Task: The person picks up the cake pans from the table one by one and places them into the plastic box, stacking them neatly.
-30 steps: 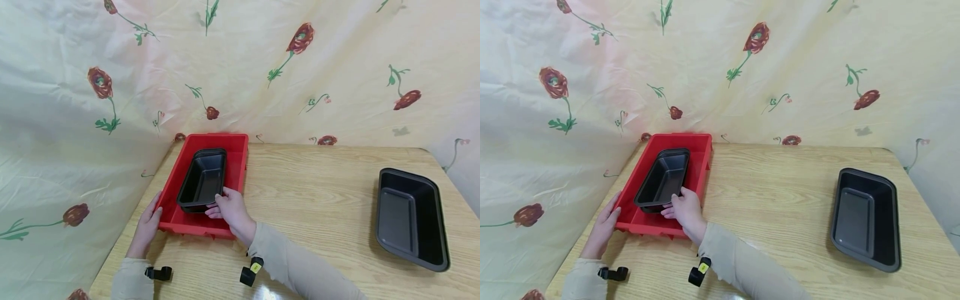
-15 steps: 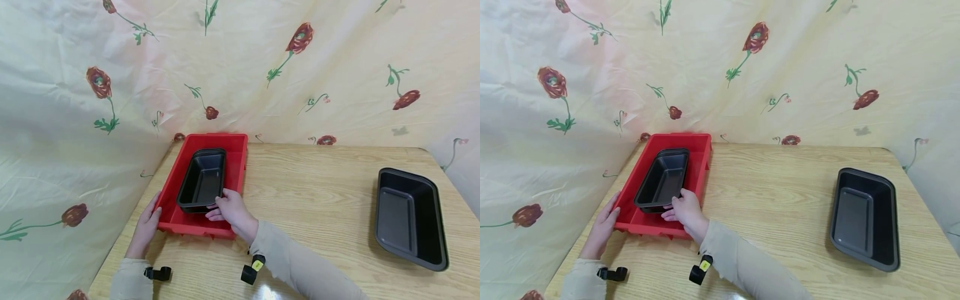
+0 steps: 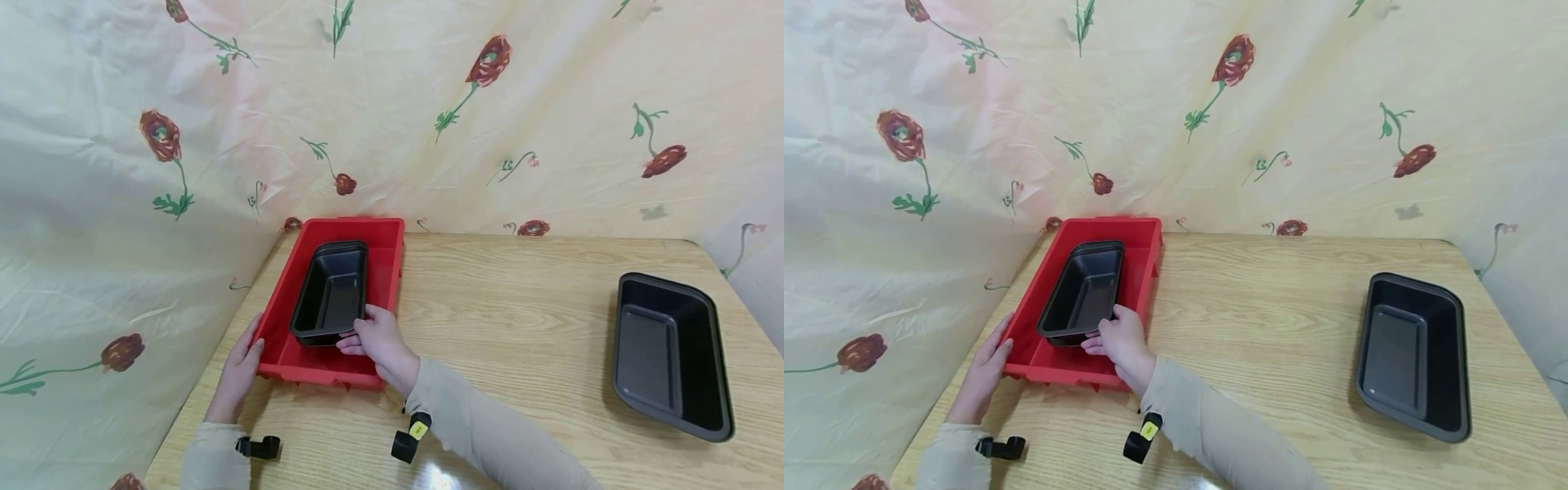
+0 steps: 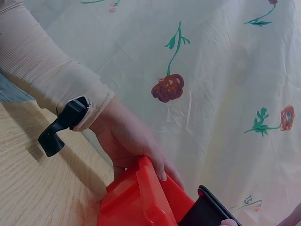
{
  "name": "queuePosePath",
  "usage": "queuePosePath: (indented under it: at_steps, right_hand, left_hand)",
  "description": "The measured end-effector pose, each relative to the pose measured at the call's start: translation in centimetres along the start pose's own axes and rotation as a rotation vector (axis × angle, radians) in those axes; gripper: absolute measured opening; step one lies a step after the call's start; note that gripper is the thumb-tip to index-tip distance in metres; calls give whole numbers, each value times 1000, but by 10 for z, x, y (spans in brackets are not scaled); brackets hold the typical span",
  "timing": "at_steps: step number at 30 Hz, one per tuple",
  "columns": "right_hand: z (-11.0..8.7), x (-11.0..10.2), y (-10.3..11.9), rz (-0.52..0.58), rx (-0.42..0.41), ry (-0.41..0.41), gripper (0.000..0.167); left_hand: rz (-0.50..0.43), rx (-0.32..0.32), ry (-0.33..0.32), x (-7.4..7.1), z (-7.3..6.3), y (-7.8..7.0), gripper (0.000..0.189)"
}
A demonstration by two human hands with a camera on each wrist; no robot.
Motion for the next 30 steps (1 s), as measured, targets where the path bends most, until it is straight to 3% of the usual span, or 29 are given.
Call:
queuePosePath:
  at_steps: [30]
  right_hand:
    - [6,7,-1,103,4,-4,41]
  left_hand:
    - [7,7,7,0,1,1,54]
Point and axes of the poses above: each hand's wrist, its own z-axis towards the middle knuckle, its own x-axis out of the palm, y = z × x, the point moved 2 cm from there along z, towards the middle knuckle, and after that the axes turned 14 degrees about -y, right-handed, at the moved point
